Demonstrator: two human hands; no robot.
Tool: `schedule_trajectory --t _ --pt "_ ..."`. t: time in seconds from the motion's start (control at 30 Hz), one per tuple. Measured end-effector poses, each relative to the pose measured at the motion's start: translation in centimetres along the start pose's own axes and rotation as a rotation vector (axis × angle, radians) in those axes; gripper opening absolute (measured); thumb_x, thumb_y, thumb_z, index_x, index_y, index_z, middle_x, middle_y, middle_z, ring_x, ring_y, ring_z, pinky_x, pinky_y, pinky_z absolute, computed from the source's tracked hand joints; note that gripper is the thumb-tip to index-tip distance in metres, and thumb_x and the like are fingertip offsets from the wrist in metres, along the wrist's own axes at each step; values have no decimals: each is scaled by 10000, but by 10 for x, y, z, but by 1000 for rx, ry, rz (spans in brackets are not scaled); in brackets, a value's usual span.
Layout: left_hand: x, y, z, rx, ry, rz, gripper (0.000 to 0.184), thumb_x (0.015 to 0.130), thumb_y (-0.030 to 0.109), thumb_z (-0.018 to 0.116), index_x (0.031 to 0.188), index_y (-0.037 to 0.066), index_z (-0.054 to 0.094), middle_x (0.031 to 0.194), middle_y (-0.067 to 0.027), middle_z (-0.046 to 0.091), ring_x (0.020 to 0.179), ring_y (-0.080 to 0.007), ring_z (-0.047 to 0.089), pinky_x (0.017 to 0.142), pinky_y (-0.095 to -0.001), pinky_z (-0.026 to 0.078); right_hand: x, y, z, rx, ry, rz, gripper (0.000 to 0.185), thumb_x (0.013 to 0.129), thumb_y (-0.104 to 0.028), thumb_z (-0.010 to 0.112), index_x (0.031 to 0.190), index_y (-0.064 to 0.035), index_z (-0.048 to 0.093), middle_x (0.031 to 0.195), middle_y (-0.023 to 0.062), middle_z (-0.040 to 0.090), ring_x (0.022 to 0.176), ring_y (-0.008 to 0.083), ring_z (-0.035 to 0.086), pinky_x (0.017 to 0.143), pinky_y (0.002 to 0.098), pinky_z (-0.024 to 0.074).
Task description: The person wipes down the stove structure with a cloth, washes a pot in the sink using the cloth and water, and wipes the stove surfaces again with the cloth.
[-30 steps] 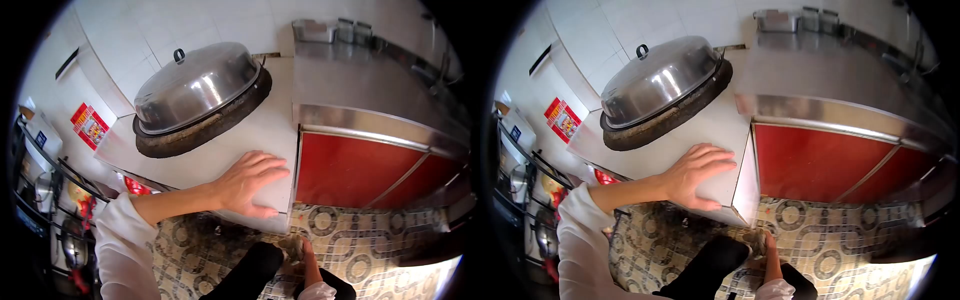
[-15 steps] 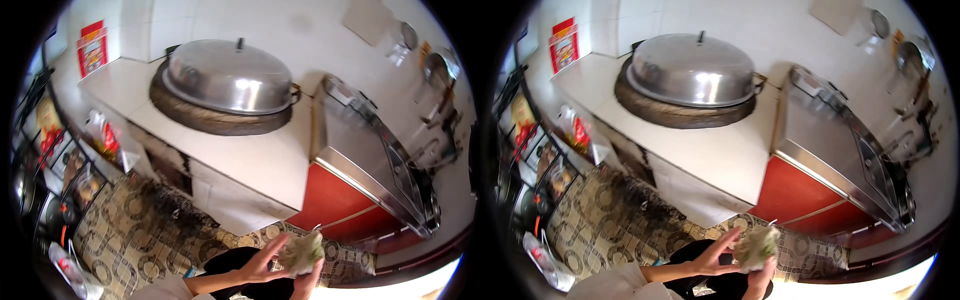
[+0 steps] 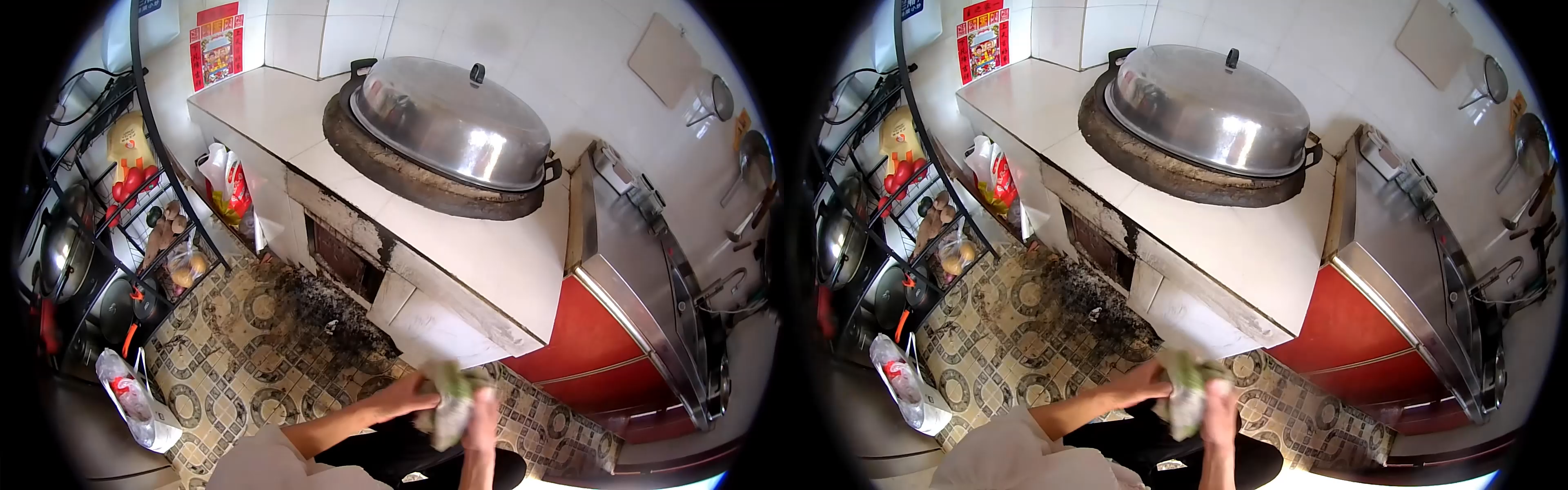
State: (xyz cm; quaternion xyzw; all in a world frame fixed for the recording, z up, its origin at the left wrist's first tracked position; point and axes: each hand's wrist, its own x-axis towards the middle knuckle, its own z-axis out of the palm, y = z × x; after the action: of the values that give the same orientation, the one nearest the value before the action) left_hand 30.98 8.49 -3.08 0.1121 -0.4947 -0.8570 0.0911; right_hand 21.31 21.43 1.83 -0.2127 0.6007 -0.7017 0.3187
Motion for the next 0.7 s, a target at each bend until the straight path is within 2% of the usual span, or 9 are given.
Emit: schedule_trajectory --t 0.1,0.17,0.2,0.3,0.37,0.47,0.57,0.6,0.7 --pt "-2 -15 5 -252 242 -122 465 861 183 610 1247 4 423 1111 -160 544 964 -208 567 830 -343 498 9 15 11 -131 30 21 469 887 -355 576 1151 26 508 1078 131 583 988 199 536 801 300 450" --pt "-12 -14 -17 503 292 -12 246 880 126 564 1079 -18 551 929 -121 617 774 -165 615 704 -276 525 9 10 9 -619 24 -124 473 850 -318 634 1125 47 516 965 136 628 874 224 590 803 330 453" --pt "-15 -15 -15 291 359 218 182 883 125 536 977 -12 611 776 -74 627 689 -120 594 631 -281 510 8 10 7 -670 99 -79 513 810 -318 682 1098 74 521 913 133 639 887 189 573 820 326 438" --pt "-20 -41 -37 7 357 49 268 862 236 604 987 0 604 901 -93 649 784 -148 623 716 -307 515 7 26 -1 -589 168 -131 556 778 -354 711 1084 75 531 949 153 631 904 199 563 823 323 433" --pt "-23 -21 -33 -562 144 -22 444 827 361 633 1099 18 558 1020 -91 625 967 -204 598 892 -367 460 10 49 -13 -461 124 20 713 757 -436 713 1183 80 469 1117 151 573 1033 223 515 876 344 413" --pt "-20 2 -25 -802 100 -73 474 871 354 565 1240 79 449 1140 -75 557 1017 -204 566 900 -378 458 2 65 -11 373 -40 443 836 723 -565 657 1297 -8 412 1216 110 544 1104 247 532 929 374 440" --pt "-11 0 -40 -603 238 -90 437 882 349 553 1210 74 471 1113 -87 562 1046 -219 549 913 -394 442 -4 47 9 468 8 400 660 779 -294 698 1293 -7 400 1190 118 549 1059 230 553 910 364 457" --pt "-4 -28 -59 -333 306 -51 443 898 360 526 1248 103 436 1185 -103 517 1106 -230 507 913 -475 426 -4 37 15 455 42 341 593 769 -161 672 1276 3 410 1162 119 557 1023 245 567 894 377 467" --pt "-16 -29 -52 -385 402 -104 530 887 409 536 1315 150 362 1258 -109 455 1166 -230 456 906 -553 401 -2 30 17 462 78 240 491 769 -100 673 1188 44 460 1109 143 574 965 236 587 846 358 487"
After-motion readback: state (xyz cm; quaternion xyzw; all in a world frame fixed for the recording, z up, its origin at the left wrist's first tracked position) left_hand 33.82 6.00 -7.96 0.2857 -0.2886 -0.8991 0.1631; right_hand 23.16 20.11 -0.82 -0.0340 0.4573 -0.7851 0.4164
